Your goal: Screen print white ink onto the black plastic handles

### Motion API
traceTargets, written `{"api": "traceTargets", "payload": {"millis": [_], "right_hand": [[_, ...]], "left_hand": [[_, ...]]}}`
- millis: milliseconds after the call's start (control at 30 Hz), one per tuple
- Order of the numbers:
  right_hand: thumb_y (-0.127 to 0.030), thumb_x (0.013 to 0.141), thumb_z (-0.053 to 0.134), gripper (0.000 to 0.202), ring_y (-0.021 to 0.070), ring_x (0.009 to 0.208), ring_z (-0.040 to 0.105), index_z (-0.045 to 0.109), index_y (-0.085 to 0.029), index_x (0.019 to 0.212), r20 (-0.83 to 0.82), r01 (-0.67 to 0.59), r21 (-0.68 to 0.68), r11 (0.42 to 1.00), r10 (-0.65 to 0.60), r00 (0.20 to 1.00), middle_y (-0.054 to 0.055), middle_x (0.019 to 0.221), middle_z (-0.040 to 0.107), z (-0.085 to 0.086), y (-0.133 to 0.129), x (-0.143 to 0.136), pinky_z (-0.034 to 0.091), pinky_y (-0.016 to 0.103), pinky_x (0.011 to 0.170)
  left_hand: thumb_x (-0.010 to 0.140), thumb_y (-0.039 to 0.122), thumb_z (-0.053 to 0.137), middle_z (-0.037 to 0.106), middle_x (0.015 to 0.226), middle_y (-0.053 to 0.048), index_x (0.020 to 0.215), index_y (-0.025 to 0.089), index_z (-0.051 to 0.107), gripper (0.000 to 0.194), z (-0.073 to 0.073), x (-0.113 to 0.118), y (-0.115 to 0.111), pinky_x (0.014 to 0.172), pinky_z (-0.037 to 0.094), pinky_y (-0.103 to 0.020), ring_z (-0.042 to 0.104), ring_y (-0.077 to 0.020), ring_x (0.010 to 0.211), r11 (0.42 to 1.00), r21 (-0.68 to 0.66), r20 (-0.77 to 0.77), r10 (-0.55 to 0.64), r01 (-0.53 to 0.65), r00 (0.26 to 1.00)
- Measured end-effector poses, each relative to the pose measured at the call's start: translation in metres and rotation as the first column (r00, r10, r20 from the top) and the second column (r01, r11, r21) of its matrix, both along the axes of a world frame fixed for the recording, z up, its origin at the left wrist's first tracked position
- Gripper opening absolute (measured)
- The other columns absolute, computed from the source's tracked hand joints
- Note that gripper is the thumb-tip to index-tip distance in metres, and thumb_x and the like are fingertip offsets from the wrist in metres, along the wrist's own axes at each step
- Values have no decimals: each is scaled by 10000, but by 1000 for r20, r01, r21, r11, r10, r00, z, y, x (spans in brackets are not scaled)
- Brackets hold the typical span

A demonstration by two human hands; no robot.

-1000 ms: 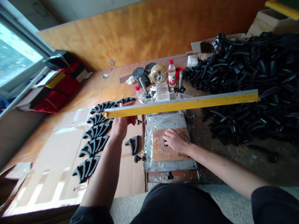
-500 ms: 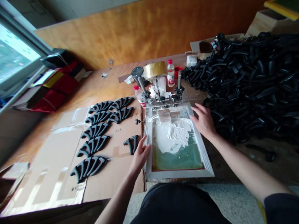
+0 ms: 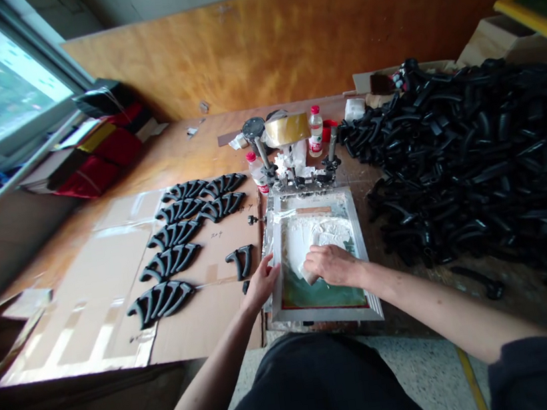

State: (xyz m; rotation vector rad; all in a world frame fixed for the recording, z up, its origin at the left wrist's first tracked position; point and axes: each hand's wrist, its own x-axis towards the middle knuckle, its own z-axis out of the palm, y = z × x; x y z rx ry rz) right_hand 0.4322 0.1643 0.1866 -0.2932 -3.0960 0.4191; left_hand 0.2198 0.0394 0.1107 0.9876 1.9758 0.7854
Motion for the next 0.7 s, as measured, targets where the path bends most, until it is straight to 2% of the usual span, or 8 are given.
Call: {"api": "traceTargets", "payload": {"millis": [100,200,267,367,467,533,600,700], "right_hand": [[-110,799,609,91,180,801,569,638,-197,794,-7,34,-52,998,-35,999,21,785,652,5,5,-3,386,263,645],[-68,832,546,149,192,860,563,646,-178,844,-102,137,40,990,-132,986,51,863,658,-3,0,-7,405,274,689],[-33,838,509,201,199,880,558,654,-167,876,-133,117,92,989,-104,986,67,896,657,-10,-7,-3,416,282,704],[-87,826,598,121,190,839,570,661,-182,867,-141,70,12,998,-67,988,43,844,649,-12,-10,2,428,273,694],[-226,809,707,163,183,812,597,675,-215,969,-200,214,-86,973,-227,953,24,853,656,1,10,-12,446,274,696],[-280,807,724,375,192,840,614,637,-256,1170,-236,347,-96,933,-360,902,33,947,669,16,32,-27,463,291,730],[-317,819,711,525,206,851,624,559,-287,1320,-248,467,-78,881,-471,847,49,1021,667,33,59,-34,476,312,748],[-359,885,619,447,192,790,631,576,-247,1316,-353,631,-88,770,-617,703,72,1010,673,53,101,-11,490,317,743]], "left_hand": [[882,534,467,641,839,-19,1356,220,499,570,0,-1,0,636,413,-244,603,-163,741,1000,15,0,-23,23,1000],[875,540,478,644,836,-18,1347,215,504,573,2,-2,0,618,405,-242,604,-164,735,1000,12,5,-24,24,1000],[869,549,486,645,824,-14,1339,223,512,573,3,-2,0,605,400,-242,601,-161,717,1000,9,6,-27,27,1000],[867,546,493,635,794,-6,1331,224,521,565,5,-2,0,578,389,-238,585,-152,678,1000,11,6,-17,17,1000],[855,527,520,586,709,19,1336,219,515,571,12,-4,0,534,366,-222,530,-126,593,1000,18,47,-15,14,999],[842,530,546,536,649,44,1380,227,470,622,25,-5,-1,502,342,-208,465,-103,531,999,42,127,-28,23,991],[840,558,551,503,628,58,1420,246,417,672,45,-6,-1,479,323,-200,411,-88,499,996,88,240,-41,20,970],[866,636,464,481,617,43,1266,226,555,580,88,-5,2,464,318,-202,401,-87,498,983,173,375,-11,-58,927]]}}
